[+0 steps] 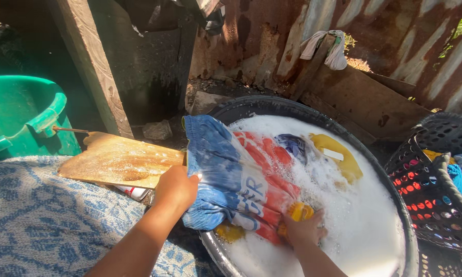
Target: The person washes clothes in a tub of soapy water, scrubbing garments against a board with a brush and wringing them out by hand.
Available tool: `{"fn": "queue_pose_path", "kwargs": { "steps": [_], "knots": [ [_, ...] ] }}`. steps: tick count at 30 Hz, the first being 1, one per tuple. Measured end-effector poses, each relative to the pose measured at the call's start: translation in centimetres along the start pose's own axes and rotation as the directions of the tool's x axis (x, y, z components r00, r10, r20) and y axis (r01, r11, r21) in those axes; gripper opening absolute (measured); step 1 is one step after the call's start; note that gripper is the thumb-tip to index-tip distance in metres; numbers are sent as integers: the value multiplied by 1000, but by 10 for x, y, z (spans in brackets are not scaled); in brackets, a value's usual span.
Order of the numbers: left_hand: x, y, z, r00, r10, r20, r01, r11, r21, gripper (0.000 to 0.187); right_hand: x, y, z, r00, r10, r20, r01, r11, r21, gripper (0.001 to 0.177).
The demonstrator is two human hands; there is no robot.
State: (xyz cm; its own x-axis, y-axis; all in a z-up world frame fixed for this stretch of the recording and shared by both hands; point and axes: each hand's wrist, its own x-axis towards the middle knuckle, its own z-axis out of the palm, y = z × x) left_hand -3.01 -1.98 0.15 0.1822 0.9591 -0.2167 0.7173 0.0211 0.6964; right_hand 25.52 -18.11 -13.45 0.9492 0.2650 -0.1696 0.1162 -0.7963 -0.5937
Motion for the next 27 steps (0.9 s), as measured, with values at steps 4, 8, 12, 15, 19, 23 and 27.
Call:
{"fn": "queue_pose_path", "kwargs": {
  "steps": [4, 8, 12, 15, 19, 23, 27],
  "knots": [
    [-22, -5, -12, 1000, 18, -4, -18, 997, 78, 41, -80, -100, -29, 873, -486, 45, 485, 874, 28, 67],
    [-31, 8, -30, 991, -130, -37, 129, 991, -22, 36, -163, -154, -11, 658, -703, 271, 649, 712, 269, 57],
    [-38, 3, -52, 997, -71, -41, 76, 991, 112, 38, -80, -138, -18, 874, -285, 395, 361, 923, -133, 53],
    [-40, 13, -49, 998, -52, 38, 42, 970, 241, 37, -48, -141, -24, 858, -301, 416, 300, 951, 69, 51],
    [-37, 13, -55, 994, -101, 48, 85, 961, 265, 37, -106, -152, 2, 786, -545, 291, 544, 834, 92, 55],
    [-39, 5, -54, 998, -57, 25, 48, 959, 280, 34, -99, -122, -16, 825, -447, 345, 519, 841, -153, 54],
    [-37, 10, -45, 999, -18, 51, 1, 949, 315, 33, -70, -133, -41, 890, -352, 290, 421, 879, -223, 55]
  ]
}}
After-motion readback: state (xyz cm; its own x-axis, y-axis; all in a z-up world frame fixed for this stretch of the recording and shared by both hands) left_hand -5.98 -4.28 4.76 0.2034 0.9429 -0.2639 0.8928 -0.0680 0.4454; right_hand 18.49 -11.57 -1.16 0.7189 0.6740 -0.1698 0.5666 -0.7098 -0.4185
